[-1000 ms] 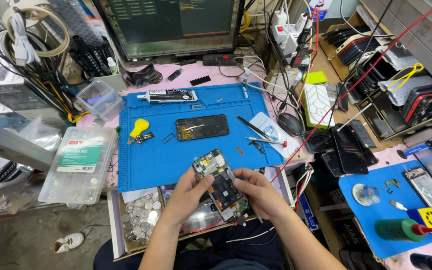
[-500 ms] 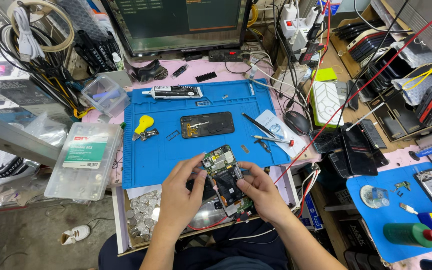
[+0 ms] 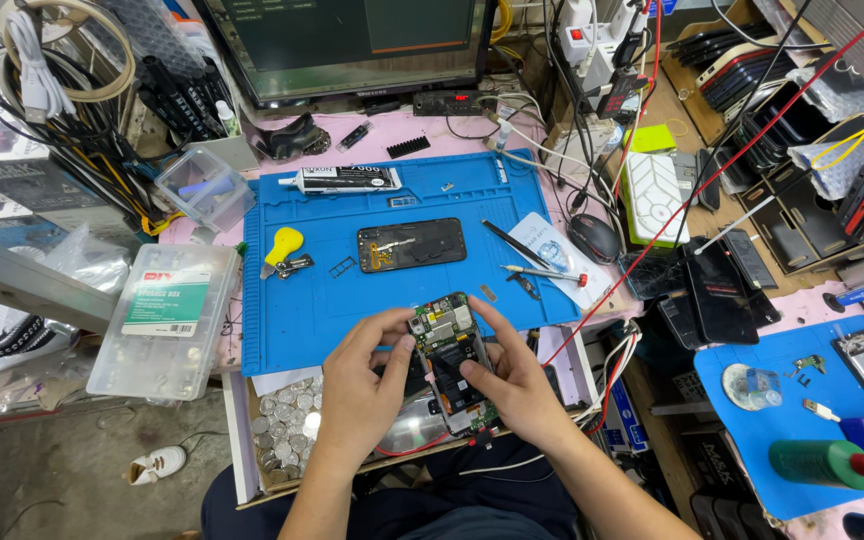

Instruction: The person picks up a mobile phone, holds it near a computer monitor, and then reinserts a small internal circuit board back into the phone's chassis by hand.

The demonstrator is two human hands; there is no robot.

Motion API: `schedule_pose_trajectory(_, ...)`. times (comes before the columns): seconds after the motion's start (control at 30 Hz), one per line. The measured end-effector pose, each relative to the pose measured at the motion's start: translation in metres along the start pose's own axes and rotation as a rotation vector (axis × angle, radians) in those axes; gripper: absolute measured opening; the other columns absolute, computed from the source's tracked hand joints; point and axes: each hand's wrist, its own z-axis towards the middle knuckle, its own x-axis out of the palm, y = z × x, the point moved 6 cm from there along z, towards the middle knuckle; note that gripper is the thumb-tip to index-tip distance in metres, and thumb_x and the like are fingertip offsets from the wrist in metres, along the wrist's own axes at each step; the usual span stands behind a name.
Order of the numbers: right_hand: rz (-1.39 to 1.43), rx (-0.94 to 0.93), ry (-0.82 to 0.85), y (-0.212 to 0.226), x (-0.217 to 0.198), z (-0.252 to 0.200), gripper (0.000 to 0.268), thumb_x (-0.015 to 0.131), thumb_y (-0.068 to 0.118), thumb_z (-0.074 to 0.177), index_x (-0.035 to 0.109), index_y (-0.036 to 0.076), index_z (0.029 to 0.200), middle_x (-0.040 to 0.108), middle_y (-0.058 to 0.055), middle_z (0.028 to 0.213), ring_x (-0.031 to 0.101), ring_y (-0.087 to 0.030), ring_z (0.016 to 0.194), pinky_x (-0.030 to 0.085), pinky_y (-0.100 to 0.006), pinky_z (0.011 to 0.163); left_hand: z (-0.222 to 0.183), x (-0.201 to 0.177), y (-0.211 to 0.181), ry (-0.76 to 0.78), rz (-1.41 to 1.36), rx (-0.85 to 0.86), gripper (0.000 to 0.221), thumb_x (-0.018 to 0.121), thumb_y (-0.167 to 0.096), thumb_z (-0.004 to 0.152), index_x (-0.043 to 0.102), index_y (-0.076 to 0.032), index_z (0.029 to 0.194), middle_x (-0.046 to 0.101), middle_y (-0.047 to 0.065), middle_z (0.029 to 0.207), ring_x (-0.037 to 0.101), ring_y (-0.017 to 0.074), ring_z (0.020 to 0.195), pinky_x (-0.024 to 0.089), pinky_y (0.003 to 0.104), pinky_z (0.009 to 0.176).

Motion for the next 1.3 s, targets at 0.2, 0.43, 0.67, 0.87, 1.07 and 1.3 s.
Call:
schedule_pose_trajectory(0.2, -0.024, -0.029, -0.011, 0.002, 0.000, 0.000, 0.078, 0.056, -0.009, 0.094, 0.024, 0.011, 0.162, 0.071, -0.014, 0.111, 0.067, -0.013, 0.098, 0.056, -0.028, 0.084, 0.002, 0.003, -0.003, 0.014, 0.065, -0.071, 0.031, 0.065, -0.008, 0.093, 0.070, -0.009, 0.123, 0.075, 0.011, 0.104, 0.078, 0.0186, 0.088, 0.063, 0.029, 0.069)
schedule_pose_trajectory(0.43, 0.015, -0.039, -0.016, 0.000, 0.000, -0.003, 0.076, 0.055, -0.008, 0.095, 0.024, 0.009, 0.162, 0.071, -0.013, 0.115, 0.065, -0.011, 0.101, 0.053, -0.026, 0.086, -0.003, 0.009, -0.003, -0.022, 0.068, -0.025, 0.029, 0.065, -0.007, 0.094, 0.071, -0.007, 0.123, 0.074, 0.012, 0.110, 0.078, 0.0183, 0.094, 0.064, 0.026, 0.071)
schedule_pose_trajectory(0.67, -0.064, -0.007, -0.024, -0.003, -0.002, -0.005, 0.079, 0.056, -0.009, 0.094, 0.023, 0.010, 0.163, 0.070, -0.012, 0.112, 0.063, -0.011, 0.095, 0.052, -0.026, 0.082, -0.002, 0.019, 0.026, 0.075, -0.303, -0.210, 0.030, 0.066, -0.001, 0.092, 0.061, 0.000, 0.122, 0.065, 0.011, 0.106, 0.066, 0.0133, 0.096, 0.062, 0.026, 0.069)
schedule_pose_trajectory(0.87, -0.058, -0.018, 0.005, 0.001, 0.002, -0.008, 0.079, 0.055, -0.010, 0.094, 0.023, 0.010, 0.163, 0.068, -0.013, 0.124, 0.063, -0.014, 0.108, 0.052, -0.029, 0.095, -0.004, 0.018, 0.030, 0.093, -0.303, -0.238, 0.026, 0.066, 0.000, 0.094, 0.060, 0.000, 0.119, 0.064, 0.011, 0.105, 0.064, 0.0109, 0.087, 0.056, 0.023, 0.064)
schedule_pose_trajectory(1.07, -0.048, 0.001, 0.017, 0.004, 0.005, -0.007, 0.078, 0.054, -0.012, 0.092, 0.026, 0.009, 0.163, 0.063, -0.014, 0.137, 0.061, -0.017, 0.122, 0.048, -0.031, 0.104, -0.007, 0.019, 0.035, 0.087, -0.400, -0.336, 0.028, 0.066, 0.000, 0.091, 0.058, 0.000, 0.118, 0.062, 0.010, 0.106, 0.068, 0.0123, 0.076, 0.059, 0.024, 0.064)
schedule_pose_trajectory(1.3, -0.075, -0.069, 0.039, 0.006, 0.004, -0.010, 0.076, 0.052, -0.012, 0.093, 0.024, 0.004, 0.162, 0.057, -0.013, 0.147, 0.054, -0.015, 0.134, 0.043, -0.030, 0.112, -0.007, 0.018, 0.038, 0.130, -0.475, -0.254, 0.031, 0.065, 0.001, 0.093, 0.058, 0.000, 0.123, 0.062, 0.011, 0.111, 0.065, 0.0104, 0.093, 0.059, 0.025, 0.076)
